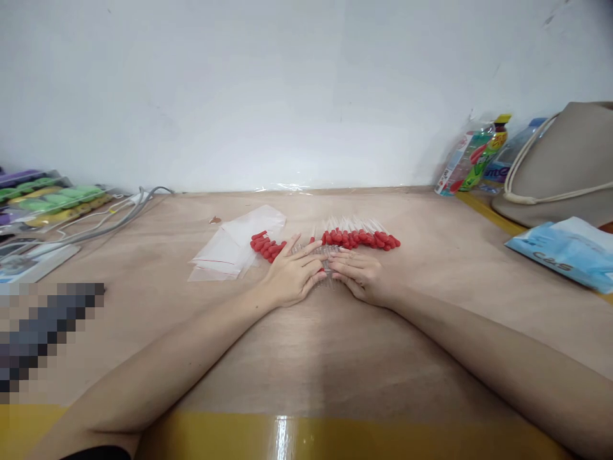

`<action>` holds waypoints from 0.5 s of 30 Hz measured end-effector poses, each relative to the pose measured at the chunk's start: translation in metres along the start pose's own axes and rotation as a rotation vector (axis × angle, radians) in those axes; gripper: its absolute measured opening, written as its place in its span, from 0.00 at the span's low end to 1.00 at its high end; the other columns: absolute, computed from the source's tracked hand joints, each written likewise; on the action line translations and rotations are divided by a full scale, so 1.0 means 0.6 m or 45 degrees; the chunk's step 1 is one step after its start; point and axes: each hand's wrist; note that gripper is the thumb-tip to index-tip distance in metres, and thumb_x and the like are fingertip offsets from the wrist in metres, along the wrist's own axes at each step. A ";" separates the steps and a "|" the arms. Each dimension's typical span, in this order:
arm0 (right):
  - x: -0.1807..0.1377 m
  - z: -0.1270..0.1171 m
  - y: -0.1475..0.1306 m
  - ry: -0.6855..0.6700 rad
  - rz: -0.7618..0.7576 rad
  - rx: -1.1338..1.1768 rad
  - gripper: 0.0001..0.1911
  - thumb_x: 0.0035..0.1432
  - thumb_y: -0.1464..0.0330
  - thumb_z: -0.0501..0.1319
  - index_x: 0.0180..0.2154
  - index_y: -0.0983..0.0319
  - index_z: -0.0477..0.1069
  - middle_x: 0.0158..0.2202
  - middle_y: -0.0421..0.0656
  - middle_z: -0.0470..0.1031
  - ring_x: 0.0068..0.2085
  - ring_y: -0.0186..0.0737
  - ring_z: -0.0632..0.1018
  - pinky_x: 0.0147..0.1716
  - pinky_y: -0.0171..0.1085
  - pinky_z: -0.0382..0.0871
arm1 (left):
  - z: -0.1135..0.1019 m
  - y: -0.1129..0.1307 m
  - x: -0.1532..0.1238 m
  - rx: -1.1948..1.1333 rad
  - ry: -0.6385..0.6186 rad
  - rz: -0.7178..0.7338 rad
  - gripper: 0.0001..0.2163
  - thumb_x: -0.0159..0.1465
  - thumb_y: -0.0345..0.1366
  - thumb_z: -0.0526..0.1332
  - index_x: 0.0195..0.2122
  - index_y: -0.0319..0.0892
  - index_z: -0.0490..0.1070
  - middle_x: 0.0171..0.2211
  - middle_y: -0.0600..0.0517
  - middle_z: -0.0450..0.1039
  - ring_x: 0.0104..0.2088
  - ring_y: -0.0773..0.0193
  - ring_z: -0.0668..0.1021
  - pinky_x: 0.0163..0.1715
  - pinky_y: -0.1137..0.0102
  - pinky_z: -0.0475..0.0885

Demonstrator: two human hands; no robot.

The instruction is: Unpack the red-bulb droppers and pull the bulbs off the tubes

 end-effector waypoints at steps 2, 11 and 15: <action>0.000 -0.002 -0.002 -0.013 -0.028 -0.022 0.12 0.59 0.70 0.54 0.44 0.60 0.70 0.46 0.46 0.74 0.49 0.39 0.73 0.51 0.44 0.68 | -0.002 0.002 -0.001 0.000 -0.010 0.002 0.12 0.66 0.37 0.49 0.35 0.41 0.70 0.49 0.51 0.71 0.58 0.58 0.63 0.62 0.50 0.37; -0.004 -0.009 -0.009 -0.005 -0.108 -0.111 0.14 0.59 0.72 0.54 0.46 0.59 0.69 0.45 0.44 0.75 0.49 0.39 0.73 0.51 0.42 0.69 | -0.005 0.003 -0.009 -0.053 -0.030 0.030 0.12 0.66 0.36 0.49 0.36 0.42 0.71 0.49 0.51 0.71 0.58 0.58 0.64 0.62 0.50 0.39; -0.008 -0.010 -0.009 -0.007 -0.126 -0.095 0.15 0.58 0.72 0.55 0.47 0.59 0.69 0.46 0.44 0.74 0.50 0.39 0.72 0.53 0.42 0.68 | -0.004 0.002 -0.014 -0.069 -0.012 0.057 0.12 0.66 0.36 0.48 0.36 0.41 0.71 0.49 0.50 0.71 0.57 0.60 0.64 0.62 0.52 0.44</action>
Point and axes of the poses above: each hand's wrist, its own x-axis towards the middle knuckle, its own z-axis out of the palm, y = z × x
